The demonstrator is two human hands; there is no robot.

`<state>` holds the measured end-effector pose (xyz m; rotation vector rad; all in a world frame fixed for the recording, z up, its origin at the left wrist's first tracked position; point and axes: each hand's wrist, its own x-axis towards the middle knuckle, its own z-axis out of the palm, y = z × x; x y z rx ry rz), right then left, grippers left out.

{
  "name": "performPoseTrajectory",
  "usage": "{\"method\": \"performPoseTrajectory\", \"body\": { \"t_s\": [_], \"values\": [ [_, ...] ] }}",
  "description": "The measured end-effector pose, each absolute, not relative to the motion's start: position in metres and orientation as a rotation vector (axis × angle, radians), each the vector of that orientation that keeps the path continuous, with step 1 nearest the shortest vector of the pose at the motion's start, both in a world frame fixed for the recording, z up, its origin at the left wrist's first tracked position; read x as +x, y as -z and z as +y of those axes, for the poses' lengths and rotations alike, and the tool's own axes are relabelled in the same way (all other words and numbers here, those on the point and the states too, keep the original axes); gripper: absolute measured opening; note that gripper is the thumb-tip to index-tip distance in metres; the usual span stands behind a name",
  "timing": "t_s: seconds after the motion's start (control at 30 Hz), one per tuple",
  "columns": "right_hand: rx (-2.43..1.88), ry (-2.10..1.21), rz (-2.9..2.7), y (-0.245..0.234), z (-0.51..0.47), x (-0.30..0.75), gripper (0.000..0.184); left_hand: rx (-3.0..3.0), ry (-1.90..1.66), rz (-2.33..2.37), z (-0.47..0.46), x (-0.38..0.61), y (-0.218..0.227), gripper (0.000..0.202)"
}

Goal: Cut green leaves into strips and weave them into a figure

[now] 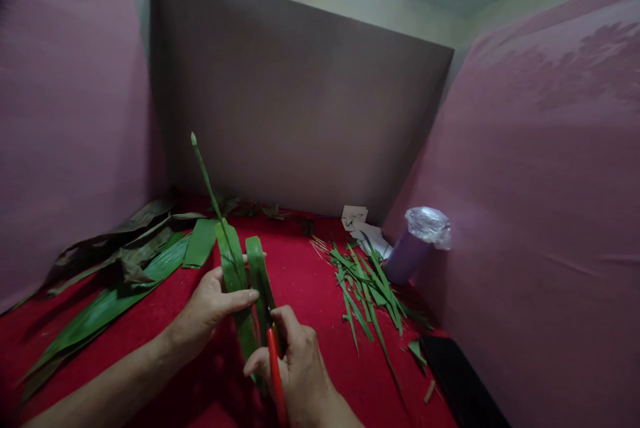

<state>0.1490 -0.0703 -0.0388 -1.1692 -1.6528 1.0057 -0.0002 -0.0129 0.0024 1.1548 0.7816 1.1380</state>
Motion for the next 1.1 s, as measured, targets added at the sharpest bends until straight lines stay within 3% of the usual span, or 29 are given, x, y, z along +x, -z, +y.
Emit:
{"method": "performPoseTrajectory", "body": {
  "t_s": [0.47,1.1],
  "values": [
    [-1.076,-0.815,-1.743,0.0453,-0.0640,0.1538,0.028,1.165,-1.062,0.740,-0.0162,0.0020,-0.0026,0.022],
    [-1.127,-0.874,-1.792,0.0402,-0.0680,0.1497,0.021,1.040,-1.318,0.833,-0.0117,-0.0027,-0.0048,0.021]
  ]
}}
